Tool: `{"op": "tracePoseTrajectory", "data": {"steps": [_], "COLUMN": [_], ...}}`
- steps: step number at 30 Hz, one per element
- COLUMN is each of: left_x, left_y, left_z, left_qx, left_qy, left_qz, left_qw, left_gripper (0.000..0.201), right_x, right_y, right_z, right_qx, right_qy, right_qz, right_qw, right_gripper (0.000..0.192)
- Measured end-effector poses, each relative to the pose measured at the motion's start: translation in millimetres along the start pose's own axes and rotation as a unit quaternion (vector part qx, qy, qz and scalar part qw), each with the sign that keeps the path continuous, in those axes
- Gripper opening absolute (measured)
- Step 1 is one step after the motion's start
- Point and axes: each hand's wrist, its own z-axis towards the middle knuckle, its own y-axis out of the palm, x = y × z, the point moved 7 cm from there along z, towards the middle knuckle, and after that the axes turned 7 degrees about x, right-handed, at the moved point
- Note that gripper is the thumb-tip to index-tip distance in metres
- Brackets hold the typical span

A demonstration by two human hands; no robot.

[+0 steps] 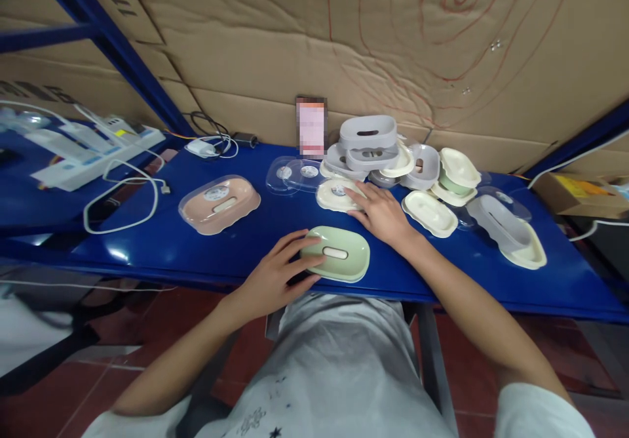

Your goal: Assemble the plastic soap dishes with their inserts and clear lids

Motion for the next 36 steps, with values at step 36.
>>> {"op": "tracePoseTrajectory", "data": {"steps": [36], "left_x": [-16], "left_y": [5.6], "left_z": [-6], "left_qx": [-0.032], "left_qy": [-0.112], "left_qz": [-0.042], "left_qw": [0.992], "left_gripper": [0.066], "right_x": [-93], "right_y": [-31], "right_z": [-124], "right_qx": [0.072], "right_qy": [-0.014], "right_qz": [0.090], "right_qw": [0.993], "right_gripper": [0.080]}}
